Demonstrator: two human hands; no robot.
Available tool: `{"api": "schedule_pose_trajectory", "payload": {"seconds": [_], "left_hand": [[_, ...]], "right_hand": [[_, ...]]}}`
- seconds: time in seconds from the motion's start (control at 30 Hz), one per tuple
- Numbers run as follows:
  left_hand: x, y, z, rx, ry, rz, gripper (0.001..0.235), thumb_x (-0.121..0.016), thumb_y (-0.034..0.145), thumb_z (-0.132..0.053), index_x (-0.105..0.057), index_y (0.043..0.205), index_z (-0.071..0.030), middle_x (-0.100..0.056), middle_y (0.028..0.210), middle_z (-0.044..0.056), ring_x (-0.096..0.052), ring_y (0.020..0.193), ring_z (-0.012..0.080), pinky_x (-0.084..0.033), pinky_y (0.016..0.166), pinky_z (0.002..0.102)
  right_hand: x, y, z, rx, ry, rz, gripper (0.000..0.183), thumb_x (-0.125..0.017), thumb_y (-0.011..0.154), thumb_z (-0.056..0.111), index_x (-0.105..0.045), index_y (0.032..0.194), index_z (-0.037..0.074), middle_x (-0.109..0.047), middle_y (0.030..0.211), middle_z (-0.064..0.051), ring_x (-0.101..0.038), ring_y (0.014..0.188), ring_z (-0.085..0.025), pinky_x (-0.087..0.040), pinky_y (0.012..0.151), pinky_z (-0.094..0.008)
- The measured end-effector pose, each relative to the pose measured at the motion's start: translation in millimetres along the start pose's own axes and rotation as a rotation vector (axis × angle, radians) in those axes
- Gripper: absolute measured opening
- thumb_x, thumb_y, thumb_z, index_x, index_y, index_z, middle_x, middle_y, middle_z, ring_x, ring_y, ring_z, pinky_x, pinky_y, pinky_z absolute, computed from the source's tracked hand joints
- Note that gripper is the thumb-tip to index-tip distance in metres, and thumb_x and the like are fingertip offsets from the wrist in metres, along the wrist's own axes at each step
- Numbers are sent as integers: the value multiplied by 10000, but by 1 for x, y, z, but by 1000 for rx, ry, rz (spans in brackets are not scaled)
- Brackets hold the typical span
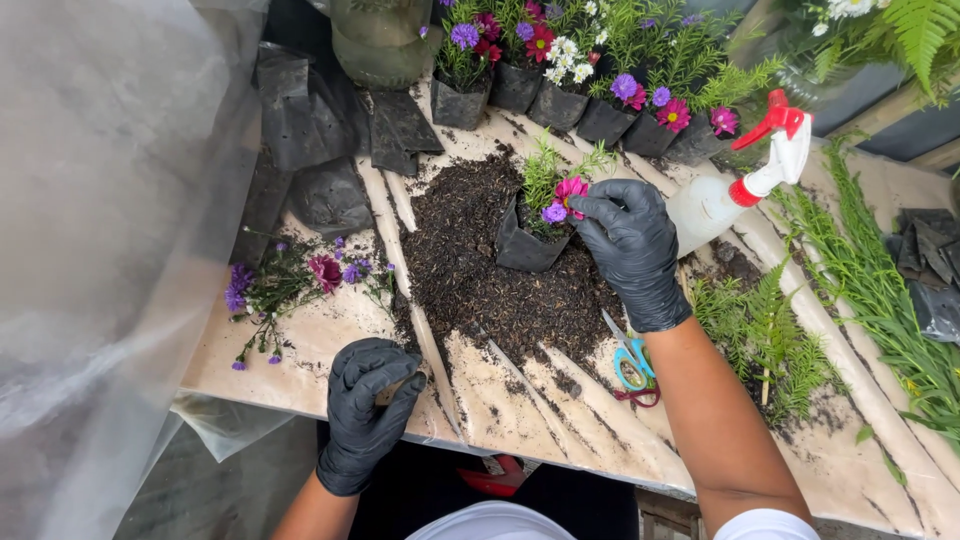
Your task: The person arranges small purple and pink flowers into a black plastic pot filled with soil. They use scissors to trim the flower stems and a small trowel to adjust the soil around the plants. The person also uses a spray bottle to mist the arrangement.
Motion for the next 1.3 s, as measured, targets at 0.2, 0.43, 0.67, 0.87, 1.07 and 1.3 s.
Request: {"api": "schedule_pose_trajectory", "payload": {"seconds": [0.2,0.43,0.67,0.87,1.07,1.3], "left_hand": [[0,-4,3,23,-12,8,317,-739,929,-28,-603,1195,-131,-703,1085,79,-691,988,286,-584,968,478],[1,0,0,8,-11,3,278,-723,937,-18,-607,1167,-125,-698,1058,83,-675,962,280,-581,948,468],[0,-4,2,-4,-17,4,276,-727,932,-21,-614,1162,-125,-700,1052,81,-685,950,281,-587,945,473],[0,-5,3,5,-19,-16,264,-723,938,-23,-616,1156,-125,-704,1030,84,-681,940,281,-591,949,472],[0,-5,3,-12,-30,-12,271,-717,941,-7,-622,1169,-120,-715,1045,89,-687,944,282,-593,934,474],[0,0,-1,-30,4,-8,238,-710,947,-5,-625,1131,-130,-725,1039,67,-694,911,269,-584,936,468]], "right_hand": [[-5,-5,-3,5,-47,32,273,-856,928,111,-789,1161,236,-682,1145,-39,-650,1014,-278,-550,824,-435],[-1,4,2,19,-99,85,224,-845,935,140,-797,1126,247,-677,1142,-28,-640,985,-281,-514,866,-433],[1,6,6,72,-110,87,226,-832,971,143,-779,1172,233,-677,1128,-46,-624,954,-310,-510,816,-456],[1,11,8,135,-66,90,232,-854,952,120,-761,1147,202,-692,1110,-35,-637,945,-316,-516,828,-473],[-1,8,5,116,-74,106,249,-865,934,101,-778,1140,211,-697,1105,-31,-641,968,-319,-518,838,-477],[-1,13,5,159,-132,107,226,-902,926,193,-796,1125,196,-717,1076,-7,-642,948,-306,-517,828,-455]]}}
Point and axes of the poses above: each hand's wrist, its own y-axis towards the middle knuckle, its own x-axis out of the back of the hand, z = x × y, the point moved 8 cm from there along y, towards the middle knuckle
